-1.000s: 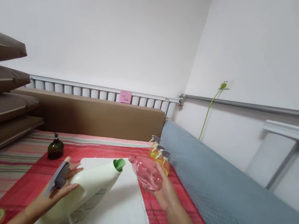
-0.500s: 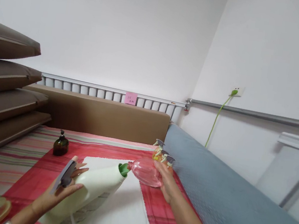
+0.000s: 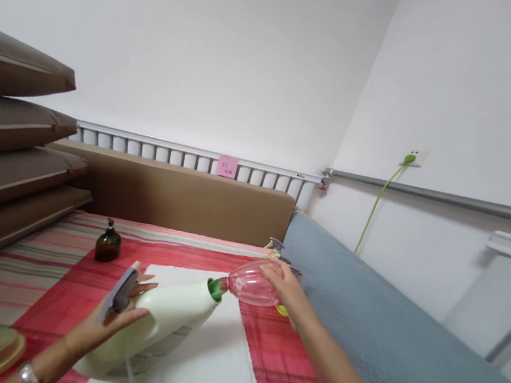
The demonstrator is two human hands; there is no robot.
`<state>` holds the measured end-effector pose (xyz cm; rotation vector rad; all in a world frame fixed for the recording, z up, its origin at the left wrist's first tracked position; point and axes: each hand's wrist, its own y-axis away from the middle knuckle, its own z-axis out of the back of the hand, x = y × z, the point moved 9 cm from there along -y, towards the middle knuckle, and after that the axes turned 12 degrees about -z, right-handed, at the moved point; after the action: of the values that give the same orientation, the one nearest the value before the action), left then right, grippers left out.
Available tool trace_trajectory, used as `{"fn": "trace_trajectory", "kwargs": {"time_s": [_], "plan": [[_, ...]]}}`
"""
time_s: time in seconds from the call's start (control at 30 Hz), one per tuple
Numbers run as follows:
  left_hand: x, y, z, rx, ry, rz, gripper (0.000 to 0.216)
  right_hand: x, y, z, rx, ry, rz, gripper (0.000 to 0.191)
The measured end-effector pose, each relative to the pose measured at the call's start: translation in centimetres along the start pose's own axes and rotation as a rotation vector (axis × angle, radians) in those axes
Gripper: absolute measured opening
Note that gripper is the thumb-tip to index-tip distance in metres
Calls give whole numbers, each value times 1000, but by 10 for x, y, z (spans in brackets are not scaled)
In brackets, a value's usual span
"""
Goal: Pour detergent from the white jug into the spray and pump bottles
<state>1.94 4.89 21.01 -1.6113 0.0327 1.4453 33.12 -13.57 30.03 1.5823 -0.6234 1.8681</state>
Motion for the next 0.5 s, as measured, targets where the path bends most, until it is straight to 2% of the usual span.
{"fn": "trace_trajectory", "kwargs": {"time_s": [0.17, 0.5], "plan": [[1, 1, -2, 18, 5, 34, 79, 5, -3, 1, -20, 88, 13, 57], [0, 4, -3, 26, 28, 47, 79, 29, 0, -7, -52, 338, 66, 55]]}}
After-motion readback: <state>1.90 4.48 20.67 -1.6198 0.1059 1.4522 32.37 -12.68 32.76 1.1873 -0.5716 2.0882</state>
